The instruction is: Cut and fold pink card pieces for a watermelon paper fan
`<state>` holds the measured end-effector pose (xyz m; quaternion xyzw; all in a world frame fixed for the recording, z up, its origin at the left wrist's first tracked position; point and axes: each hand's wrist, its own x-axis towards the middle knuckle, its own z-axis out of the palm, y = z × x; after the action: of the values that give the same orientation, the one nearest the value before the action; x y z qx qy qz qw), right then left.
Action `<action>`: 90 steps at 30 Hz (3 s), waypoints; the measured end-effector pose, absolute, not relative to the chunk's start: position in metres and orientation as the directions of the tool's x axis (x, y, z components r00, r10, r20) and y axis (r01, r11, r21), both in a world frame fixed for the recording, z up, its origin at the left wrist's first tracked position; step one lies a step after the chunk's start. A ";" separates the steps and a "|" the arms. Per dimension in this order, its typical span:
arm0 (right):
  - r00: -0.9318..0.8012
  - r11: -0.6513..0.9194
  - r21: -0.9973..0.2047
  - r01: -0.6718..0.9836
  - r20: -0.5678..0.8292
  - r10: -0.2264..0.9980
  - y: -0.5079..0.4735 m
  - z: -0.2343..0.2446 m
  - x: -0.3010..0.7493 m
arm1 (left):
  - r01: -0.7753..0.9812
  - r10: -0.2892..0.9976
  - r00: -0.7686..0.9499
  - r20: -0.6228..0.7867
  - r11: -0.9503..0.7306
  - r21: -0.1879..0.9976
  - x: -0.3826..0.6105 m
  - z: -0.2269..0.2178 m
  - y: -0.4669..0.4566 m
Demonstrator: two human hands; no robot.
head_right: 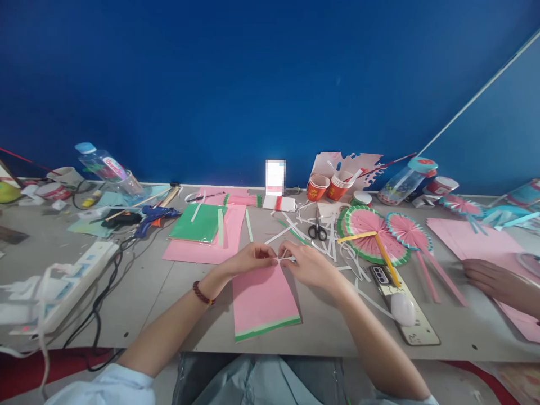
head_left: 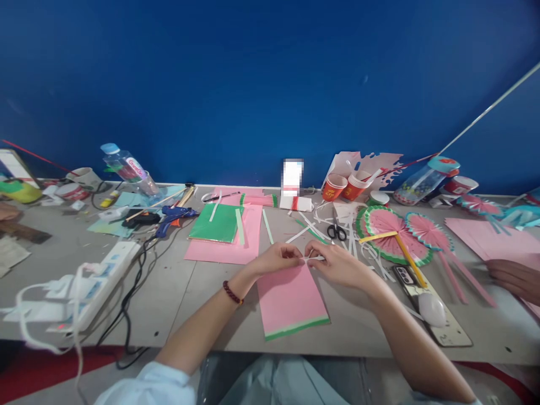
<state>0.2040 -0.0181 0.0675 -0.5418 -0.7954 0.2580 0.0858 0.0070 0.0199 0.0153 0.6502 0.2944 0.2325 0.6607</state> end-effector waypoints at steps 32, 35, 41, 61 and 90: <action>0.224 -0.222 -0.096 0.970 0.009 0.974 0.040 0.015 0.254 | 0.019 0.807 0.588 -0.048 0.045 0.999 0.003 0.017 0.021; 0.258 -0.259 -0.051 0.965 -0.021 0.966 0.042 0.014 0.256 | 0.010 0.803 0.594 -0.044 0.048 0.999 0.004 0.017 0.020; 0.276 -0.284 -0.062 0.957 -0.112 0.955 0.044 0.023 0.263 | -0.007 0.801 0.598 -0.032 0.045 0.999 0.003 0.024 0.017; 0.032 -0.189 -0.968 0.167 -0.187 0.982 0.028 0.038 0.271 | -0.120 0.927 0.374 0.040 0.005 0.993 0.004 0.026 0.018; -0.546 -0.191 -0.972 0.138 -0.236 0.804 0.008 0.042 0.264 | -0.190 0.939 0.085 0.332 -0.312 0.931 -0.001 0.025 0.025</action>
<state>0.2639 0.0083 0.0423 -0.4037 -0.5833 0.6578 0.2531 -0.0011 0.0250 0.0254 0.5580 0.3360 0.5870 0.4809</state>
